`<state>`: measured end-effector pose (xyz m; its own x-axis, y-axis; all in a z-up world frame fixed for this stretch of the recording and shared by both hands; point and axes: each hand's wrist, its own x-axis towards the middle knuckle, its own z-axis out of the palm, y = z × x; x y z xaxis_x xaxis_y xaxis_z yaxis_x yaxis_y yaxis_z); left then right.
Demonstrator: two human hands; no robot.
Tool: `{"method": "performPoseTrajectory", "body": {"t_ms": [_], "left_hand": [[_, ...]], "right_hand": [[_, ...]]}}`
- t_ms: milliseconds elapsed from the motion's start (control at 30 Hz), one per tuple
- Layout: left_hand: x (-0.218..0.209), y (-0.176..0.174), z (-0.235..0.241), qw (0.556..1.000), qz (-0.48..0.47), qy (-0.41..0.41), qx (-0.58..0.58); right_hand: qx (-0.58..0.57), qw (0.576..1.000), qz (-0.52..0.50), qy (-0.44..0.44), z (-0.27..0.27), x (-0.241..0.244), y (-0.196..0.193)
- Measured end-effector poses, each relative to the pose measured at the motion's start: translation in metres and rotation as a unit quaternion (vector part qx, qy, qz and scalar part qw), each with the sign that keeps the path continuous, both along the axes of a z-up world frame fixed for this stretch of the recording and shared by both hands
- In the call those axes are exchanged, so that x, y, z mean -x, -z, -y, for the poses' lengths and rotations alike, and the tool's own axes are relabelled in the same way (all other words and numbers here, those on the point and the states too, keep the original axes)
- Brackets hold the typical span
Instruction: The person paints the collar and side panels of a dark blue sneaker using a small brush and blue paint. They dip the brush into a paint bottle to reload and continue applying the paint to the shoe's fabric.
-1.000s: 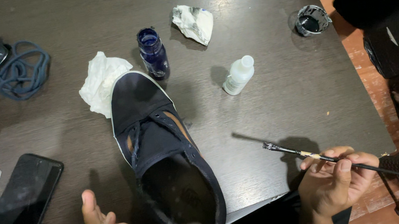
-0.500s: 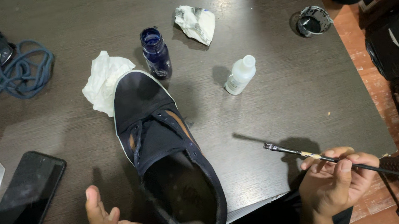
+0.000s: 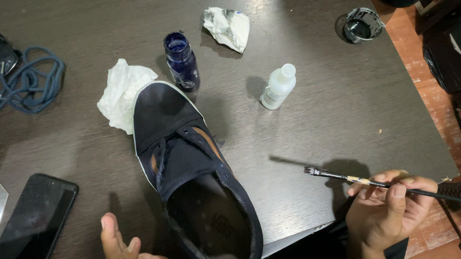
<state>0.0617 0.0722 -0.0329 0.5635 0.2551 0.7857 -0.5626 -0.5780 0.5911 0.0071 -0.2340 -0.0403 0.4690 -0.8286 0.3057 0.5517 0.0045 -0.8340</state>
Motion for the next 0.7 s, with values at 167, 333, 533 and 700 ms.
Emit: {"method": "performPoseTrajectory", "body": {"t_ms": [167,333,533,700], "left_hand": [[0.003,-0.005,0.001,1.0,-0.018,0.008,-0.013],[0.001,0.0,-0.001,1.0,-0.01,0.002,-0.012],[0.004,-0.016,0.004,0.999,-0.037,0.001,-0.028],[0.001,-0.006,0.004,0.999,-0.025,-0.032,-0.02]], "right_hand": [[0.006,1.0,0.003,0.003,-0.002,-0.003,-0.004],[0.003,1.0,-0.008,0.016,-0.002,-0.002,-0.002],[0.004,1.0,-0.004,0.004,-0.002,-0.001,-0.002],[0.001,1.0,0.009,-0.004,0.001,-0.001,0.002]]}}
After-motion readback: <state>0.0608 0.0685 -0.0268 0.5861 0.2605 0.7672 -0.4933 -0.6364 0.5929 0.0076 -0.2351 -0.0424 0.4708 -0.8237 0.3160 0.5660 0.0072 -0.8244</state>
